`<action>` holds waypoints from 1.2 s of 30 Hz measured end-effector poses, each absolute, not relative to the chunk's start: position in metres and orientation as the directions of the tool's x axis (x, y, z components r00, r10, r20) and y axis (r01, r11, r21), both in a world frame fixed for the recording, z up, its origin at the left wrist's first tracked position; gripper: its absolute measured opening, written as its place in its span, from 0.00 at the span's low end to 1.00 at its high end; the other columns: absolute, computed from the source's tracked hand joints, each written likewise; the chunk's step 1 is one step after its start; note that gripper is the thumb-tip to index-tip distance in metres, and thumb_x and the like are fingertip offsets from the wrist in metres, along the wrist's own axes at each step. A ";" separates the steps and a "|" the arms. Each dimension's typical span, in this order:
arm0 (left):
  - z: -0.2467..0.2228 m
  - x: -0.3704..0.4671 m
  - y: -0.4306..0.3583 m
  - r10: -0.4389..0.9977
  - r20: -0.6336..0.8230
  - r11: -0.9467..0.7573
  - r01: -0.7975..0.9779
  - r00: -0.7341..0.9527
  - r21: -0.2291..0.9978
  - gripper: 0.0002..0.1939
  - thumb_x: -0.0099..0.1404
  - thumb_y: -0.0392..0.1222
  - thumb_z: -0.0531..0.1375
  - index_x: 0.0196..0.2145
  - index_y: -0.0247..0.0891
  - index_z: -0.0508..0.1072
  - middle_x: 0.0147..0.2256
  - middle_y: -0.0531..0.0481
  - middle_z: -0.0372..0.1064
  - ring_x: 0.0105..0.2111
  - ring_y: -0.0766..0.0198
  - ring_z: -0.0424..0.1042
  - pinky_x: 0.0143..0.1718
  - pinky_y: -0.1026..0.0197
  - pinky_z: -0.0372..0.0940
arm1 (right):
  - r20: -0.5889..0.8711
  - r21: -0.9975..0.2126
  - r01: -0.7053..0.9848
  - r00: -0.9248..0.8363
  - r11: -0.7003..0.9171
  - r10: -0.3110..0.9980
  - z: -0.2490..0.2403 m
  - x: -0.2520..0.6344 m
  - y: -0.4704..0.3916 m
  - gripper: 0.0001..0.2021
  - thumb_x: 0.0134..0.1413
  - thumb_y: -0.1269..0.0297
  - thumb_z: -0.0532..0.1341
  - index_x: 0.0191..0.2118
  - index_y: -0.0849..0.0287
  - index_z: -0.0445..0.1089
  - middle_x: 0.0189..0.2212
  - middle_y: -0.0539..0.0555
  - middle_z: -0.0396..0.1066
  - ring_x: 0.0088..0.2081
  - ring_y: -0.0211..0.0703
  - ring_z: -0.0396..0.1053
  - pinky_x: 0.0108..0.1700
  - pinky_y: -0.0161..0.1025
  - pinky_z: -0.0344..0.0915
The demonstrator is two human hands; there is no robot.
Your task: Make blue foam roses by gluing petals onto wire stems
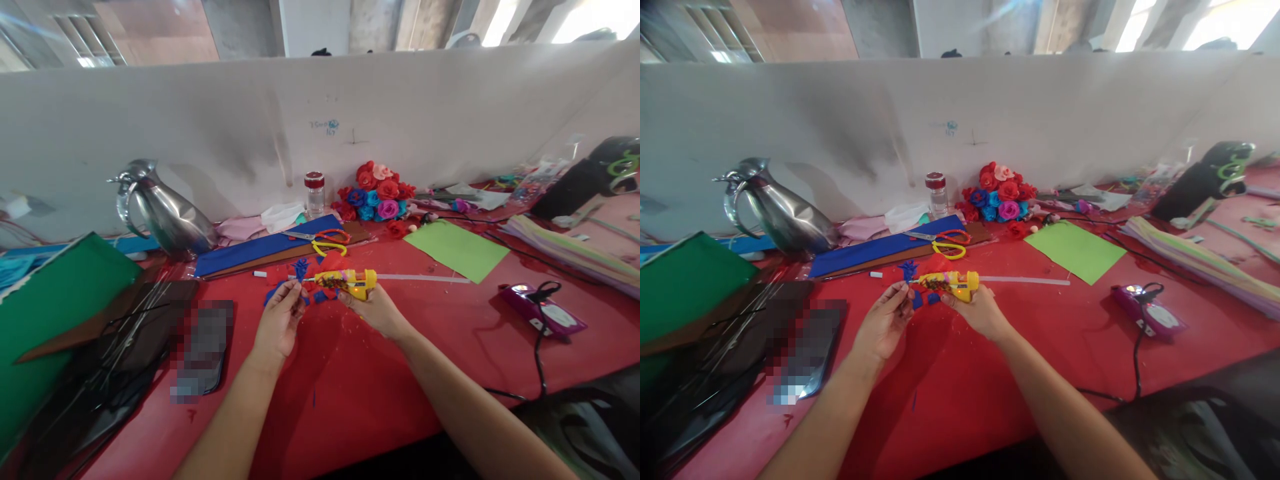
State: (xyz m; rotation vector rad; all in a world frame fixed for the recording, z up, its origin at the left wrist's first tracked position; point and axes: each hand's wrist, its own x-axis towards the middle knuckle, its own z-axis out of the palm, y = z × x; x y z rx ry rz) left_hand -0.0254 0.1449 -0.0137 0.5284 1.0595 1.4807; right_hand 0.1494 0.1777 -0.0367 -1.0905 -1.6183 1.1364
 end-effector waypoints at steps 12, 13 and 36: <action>-0.018 -0.023 0.146 0.959 -0.168 0.052 -0.444 -0.227 0.895 0.14 0.44 0.43 0.70 0.26 0.36 0.71 0.22 0.56 0.67 0.21 0.73 0.61 0.23 0.69 0.54 | 0.172 -0.961 0.176 -0.234 0.215 0.957 -0.039 0.150 0.179 0.19 0.48 0.50 0.63 0.41 0.58 0.76 0.35 0.53 0.77 0.39 0.50 0.73 0.43 0.42 0.68; -0.018 -0.023 0.146 0.959 -0.168 0.052 -0.440 -0.229 0.897 0.14 0.44 0.43 0.70 0.26 0.36 0.71 0.22 0.57 0.67 0.21 0.73 0.61 0.23 0.69 0.54 | 0.174 -0.961 0.172 -0.230 0.216 0.957 -0.039 0.149 0.179 0.19 0.47 0.50 0.63 0.40 0.58 0.76 0.35 0.53 0.77 0.38 0.50 0.73 0.42 0.43 0.68; -0.019 -0.024 0.146 0.946 -0.176 0.038 -0.445 -0.273 0.895 0.17 0.42 0.45 0.71 0.27 0.37 0.71 0.22 0.56 0.69 0.20 0.73 0.61 0.23 0.69 0.57 | 0.206 -0.961 0.141 -0.213 0.238 0.955 -0.046 0.141 0.172 0.14 0.48 0.54 0.64 0.38 0.56 0.76 0.37 0.56 0.78 0.43 0.55 0.74 0.46 0.47 0.70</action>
